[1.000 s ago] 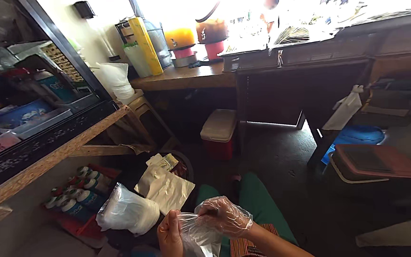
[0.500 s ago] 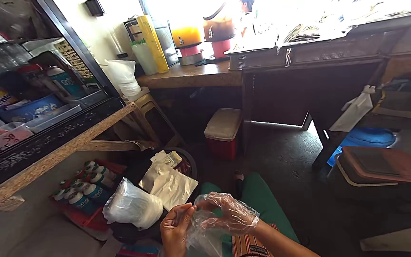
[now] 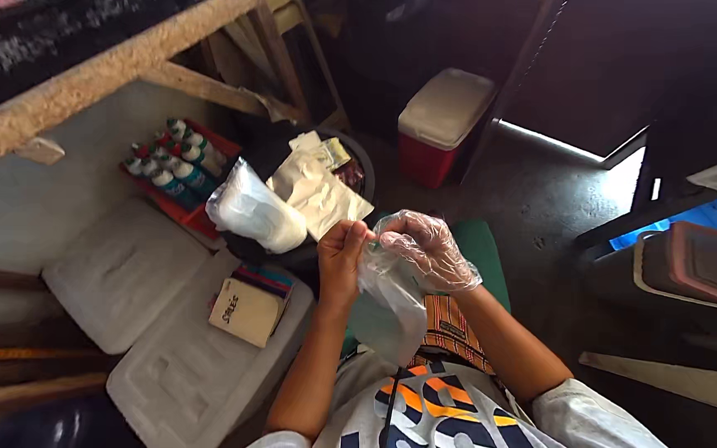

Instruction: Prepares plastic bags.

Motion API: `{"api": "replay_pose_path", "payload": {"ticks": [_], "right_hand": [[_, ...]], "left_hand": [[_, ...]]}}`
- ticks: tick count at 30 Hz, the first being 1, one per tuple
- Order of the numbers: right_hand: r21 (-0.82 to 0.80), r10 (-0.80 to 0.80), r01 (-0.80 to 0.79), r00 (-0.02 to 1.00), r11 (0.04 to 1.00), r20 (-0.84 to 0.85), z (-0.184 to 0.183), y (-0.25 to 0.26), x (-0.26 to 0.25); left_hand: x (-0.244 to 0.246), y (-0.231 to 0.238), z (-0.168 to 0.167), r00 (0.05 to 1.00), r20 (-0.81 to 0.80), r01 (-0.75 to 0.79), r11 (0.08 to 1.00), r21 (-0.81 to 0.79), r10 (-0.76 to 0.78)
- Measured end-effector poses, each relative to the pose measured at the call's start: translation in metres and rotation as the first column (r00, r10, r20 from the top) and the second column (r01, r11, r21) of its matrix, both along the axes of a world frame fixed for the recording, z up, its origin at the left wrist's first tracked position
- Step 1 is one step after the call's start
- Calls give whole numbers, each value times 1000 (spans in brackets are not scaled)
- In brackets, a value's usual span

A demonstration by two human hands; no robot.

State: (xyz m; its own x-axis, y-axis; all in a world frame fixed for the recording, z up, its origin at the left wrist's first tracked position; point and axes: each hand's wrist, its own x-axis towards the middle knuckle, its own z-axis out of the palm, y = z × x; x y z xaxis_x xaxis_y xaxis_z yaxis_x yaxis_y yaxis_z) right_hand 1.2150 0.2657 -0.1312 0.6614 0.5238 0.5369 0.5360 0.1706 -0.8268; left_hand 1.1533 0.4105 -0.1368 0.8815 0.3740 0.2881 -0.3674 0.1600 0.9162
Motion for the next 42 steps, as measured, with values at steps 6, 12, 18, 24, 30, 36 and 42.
{"api": "replay_pose_path", "payload": {"ticks": [6, 12, 18, 24, 30, 36, 42], "right_hand": [[-47, 212, -212, 977, 976, -3, -2, 10, 12], [54, 336, -333, 911, 941, -239, 6, 21, 15], [-215, 505, -603, 777, 768, -376, -5, 45, 15], [69, 521, -614, 598, 786, -609, -23, 90, 60], [150, 463, -508, 572, 848, -677, 15, 181, 98], [-98, 232, -335, 807, 937, -542, 19, 259, 132], [-506, 9, -301, 865, 808, -501, -19, 259, 111]], "left_hand": [[5, 11, -14, 997, 67, -44, 997, 68, 39], [-10, 39, -38, 987, 57, 143, 987, 79, -148], [-43, 90, -30, 999, -15, 44, 993, -112, -46], [-71, 150, -51, 975, -213, 54, 998, -18, -57], [-42, 179, -37, 971, -232, -90, 989, -114, 62], [13, 220, -19, 851, -154, -507, 862, 4, 501], [16, 207, -89, 674, -428, -545, 796, 262, 602]]}}
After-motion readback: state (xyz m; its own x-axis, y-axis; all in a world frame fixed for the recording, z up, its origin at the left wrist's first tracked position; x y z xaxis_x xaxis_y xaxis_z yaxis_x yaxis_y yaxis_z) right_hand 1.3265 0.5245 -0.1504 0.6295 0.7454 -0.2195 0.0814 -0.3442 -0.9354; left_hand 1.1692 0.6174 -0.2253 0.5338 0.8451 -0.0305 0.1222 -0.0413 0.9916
